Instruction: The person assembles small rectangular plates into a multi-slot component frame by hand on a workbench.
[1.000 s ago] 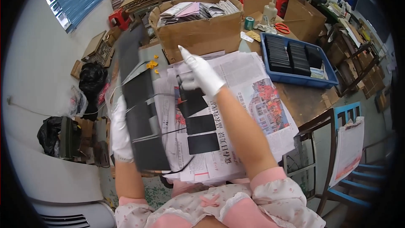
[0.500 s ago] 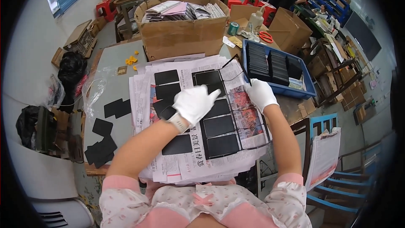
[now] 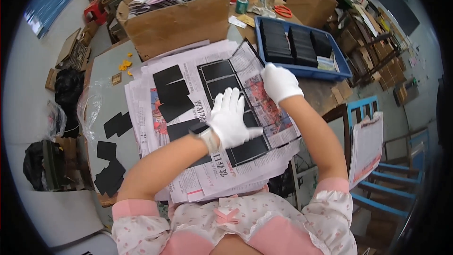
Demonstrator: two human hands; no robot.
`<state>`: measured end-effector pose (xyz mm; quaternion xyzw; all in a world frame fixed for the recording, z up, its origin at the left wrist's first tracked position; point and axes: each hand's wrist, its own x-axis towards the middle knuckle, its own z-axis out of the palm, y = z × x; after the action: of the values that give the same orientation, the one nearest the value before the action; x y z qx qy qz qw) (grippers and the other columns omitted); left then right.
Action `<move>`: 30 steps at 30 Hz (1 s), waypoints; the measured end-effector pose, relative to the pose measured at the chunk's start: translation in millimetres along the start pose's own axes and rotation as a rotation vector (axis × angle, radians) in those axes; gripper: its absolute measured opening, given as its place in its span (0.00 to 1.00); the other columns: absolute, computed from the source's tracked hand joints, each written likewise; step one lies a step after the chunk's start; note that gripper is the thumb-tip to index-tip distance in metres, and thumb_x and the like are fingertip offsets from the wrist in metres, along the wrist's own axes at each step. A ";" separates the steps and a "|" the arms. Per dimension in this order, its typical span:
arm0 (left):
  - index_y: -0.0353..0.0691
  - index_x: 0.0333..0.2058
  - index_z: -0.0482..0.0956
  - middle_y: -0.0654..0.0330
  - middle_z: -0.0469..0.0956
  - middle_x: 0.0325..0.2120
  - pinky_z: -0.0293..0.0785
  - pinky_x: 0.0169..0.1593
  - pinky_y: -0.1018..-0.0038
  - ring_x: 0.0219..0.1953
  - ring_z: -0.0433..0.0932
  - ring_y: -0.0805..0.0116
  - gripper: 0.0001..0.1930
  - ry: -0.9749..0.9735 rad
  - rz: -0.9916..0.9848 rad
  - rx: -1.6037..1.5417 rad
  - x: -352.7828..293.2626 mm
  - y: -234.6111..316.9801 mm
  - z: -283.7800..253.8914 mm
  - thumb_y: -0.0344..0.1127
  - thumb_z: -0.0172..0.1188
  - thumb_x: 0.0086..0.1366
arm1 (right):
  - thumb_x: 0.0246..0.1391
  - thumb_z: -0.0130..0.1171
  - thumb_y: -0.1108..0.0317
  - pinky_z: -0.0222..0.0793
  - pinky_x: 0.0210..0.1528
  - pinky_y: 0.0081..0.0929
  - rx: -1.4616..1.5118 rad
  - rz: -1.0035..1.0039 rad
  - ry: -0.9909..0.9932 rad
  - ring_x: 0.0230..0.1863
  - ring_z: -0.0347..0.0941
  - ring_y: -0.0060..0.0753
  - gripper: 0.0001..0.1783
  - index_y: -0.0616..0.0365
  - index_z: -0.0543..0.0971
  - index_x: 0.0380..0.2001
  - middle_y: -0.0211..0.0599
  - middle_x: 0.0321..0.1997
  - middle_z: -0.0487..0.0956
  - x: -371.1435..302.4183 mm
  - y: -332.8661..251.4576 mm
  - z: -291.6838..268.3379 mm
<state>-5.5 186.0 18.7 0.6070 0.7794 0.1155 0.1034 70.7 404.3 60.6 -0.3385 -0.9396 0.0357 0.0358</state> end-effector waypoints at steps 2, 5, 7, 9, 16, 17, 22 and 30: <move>0.15 0.76 0.60 0.24 0.53 0.79 0.40 0.86 0.42 0.85 0.46 0.30 0.63 0.016 0.004 -0.007 -16.4 5.7 0.1 0.72 0.67 0.67 | 0.66 0.60 0.70 0.85 0.56 0.53 0.053 -0.016 -0.091 0.53 0.89 0.63 0.11 0.60 0.87 0.47 0.59 0.47 0.90 -8.9 -36.8 -43.9; 0.18 0.78 0.57 0.31 0.50 0.82 0.35 0.86 0.44 0.86 0.42 0.33 0.64 -0.028 -0.053 0.050 -16.0 6.3 4.2 0.75 0.63 0.68 | 0.74 0.58 0.55 0.83 0.47 0.53 0.162 -0.413 -0.038 0.40 0.87 0.64 0.17 0.57 0.87 0.44 0.57 0.35 0.88 -29.9 -80.1 -75.9; 0.19 0.78 0.58 0.31 0.51 0.82 0.35 0.87 0.45 0.86 0.43 0.32 0.61 0.002 0.046 -0.003 -14.9 -0.6 -0.7 0.72 0.64 0.69 | 0.75 0.57 0.52 0.82 0.43 0.51 0.141 -0.521 -0.199 0.35 0.86 0.60 0.20 0.56 0.88 0.38 0.54 0.31 0.86 -27.2 -91.7 -86.8; 0.18 0.73 0.66 0.28 0.59 0.77 0.48 0.84 0.47 0.83 0.52 0.35 0.54 -0.029 0.108 -0.286 -7.5 -25.4 -13.8 0.69 0.63 0.71 | 0.76 0.57 0.52 0.82 0.41 0.50 0.142 -0.585 -0.265 0.34 0.86 0.58 0.21 0.57 0.87 0.36 0.53 0.30 0.86 -19.0 -99.3 -89.2; 0.25 0.35 0.86 0.51 0.84 0.19 0.67 0.16 0.80 0.11 0.76 0.71 0.33 -0.202 -0.393 -1.171 -42.8 -30.7 -123.1 0.60 0.67 0.76 | 0.79 0.52 0.55 0.80 0.33 0.42 0.353 -0.625 0.012 0.22 0.83 0.45 0.28 0.65 0.85 0.29 0.43 0.19 0.82 -12.2 -123.6 -61.5; 0.29 0.30 0.85 0.54 0.84 0.18 0.68 0.16 0.79 0.12 0.76 0.74 0.26 -0.200 -0.400 -1.205 -49.3 -29.4 -120.8 0.51 0.71 0.75 | 0.79 0.52 0.57 0.81 0.34 0.44 0.445 -0.585 0.077 0.25 0.84 0.46 0.25 0.65 0.85 0.32 0.45 0.21 0.82 -21.7 -135.7 -71.0; 0.37 0.33 0.84 0.55 0.80 0.14 0.67 0.13 0.78 0.09 0.75 0.72 0.19 -0.164 -0.437 -1.379 -68.2 -33.8 -104.8 0.46 0.65 0.79 | 0.78 0.55 0.62 0.83 0.44 0.55 0.405 -0.405 0.662 0.40 0.86 0.56 0.16 0.55 0.85 0.57 0.45 0.47 0.86 -6.2 -94.6 8.8; 0.37 0.36 0.83 0.55 0.82 0.17 0.70 0.15 0.76 0.10 0.75 0.71 0.19 -0.200 -0.379 -1.515 -78.7 -38.1 -82.7 0.48 0.62 0.81 | 0.75 0.54 0.53 0.81 0.62 0.55 0.317 -0.213 0.269 0.54 0.88 0.62 0.24 0.60 0.92 0.45 0.59 0.48 0.90 50.8 -98.5 5.3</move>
<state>-46.5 96.1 87.5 0.2354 0.5655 0.5406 0.5767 -31.2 360.9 66.5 -0.2294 -0.9395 0.1334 0.2168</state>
